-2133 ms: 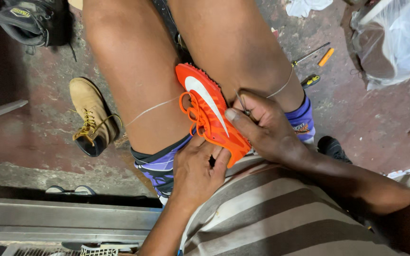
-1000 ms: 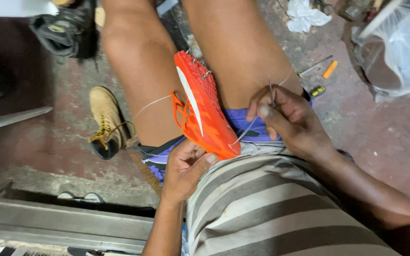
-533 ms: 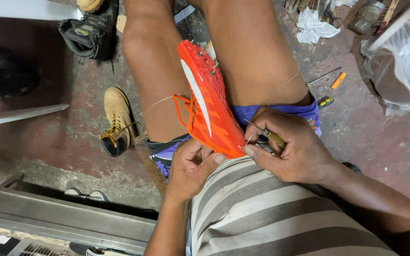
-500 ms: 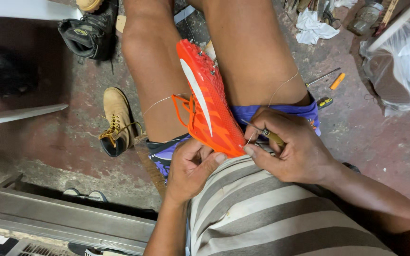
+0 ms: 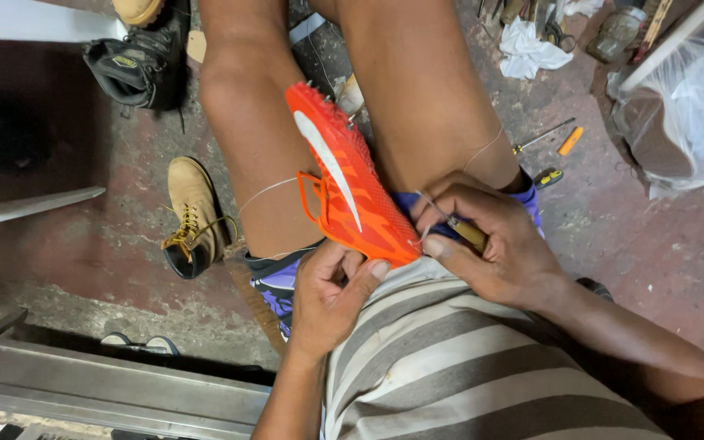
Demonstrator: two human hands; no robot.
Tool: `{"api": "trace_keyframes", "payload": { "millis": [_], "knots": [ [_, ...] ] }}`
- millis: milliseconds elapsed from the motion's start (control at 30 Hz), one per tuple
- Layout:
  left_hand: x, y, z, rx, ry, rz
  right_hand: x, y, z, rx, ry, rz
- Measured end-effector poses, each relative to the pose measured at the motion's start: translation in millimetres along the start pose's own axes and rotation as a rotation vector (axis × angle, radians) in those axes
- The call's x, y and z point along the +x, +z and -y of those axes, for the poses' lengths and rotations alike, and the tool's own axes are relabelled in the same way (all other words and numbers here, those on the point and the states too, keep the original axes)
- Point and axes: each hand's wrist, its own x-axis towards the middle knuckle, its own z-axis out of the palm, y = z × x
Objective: The person stitches an orange shoe using a needle and thread while holding it on their lap.
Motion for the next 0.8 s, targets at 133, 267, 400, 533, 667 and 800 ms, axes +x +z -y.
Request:
{"api": "trace_keyframes", "payload": {
  "millis": [133, 267, 400, 533, 667, 800],
  "knots": [
    [8.1, 7.2, -15.1, 0.263, 0.201, 0.001, 0.4, 13.5, -26.0, 0.306, 0.057, 0.063],
    [-2.2, 21.1, -37.9, 0.293, 0.242, -0.084, -4.8, 24.8, -46.8, 0.789, 0.559, -0.025],
    [-7.5, 9.0, -55.3, 0.460, 0.332, -0.373, 6.9, 19.8, -62.0, 1.121, 0.528, -0.100],
    [-7.1, -10.0, -58.7, 0.793, 0.322, -0.672, 7.0, 18.3, -65.8, 1.127, 0.496, -0.030],
    [3.3, -3.3, -57.2, 1.014, 0.511, -0.558, 8.7, 24.4, -58.1, 0.985, 0.557, -0.038],
    [28.9, 13.4, -52.8, 1.017, 0.505, -0.410, 11.7, 29.1, -47.7, 0.894, 0.507, -0.007]
  ]
}}
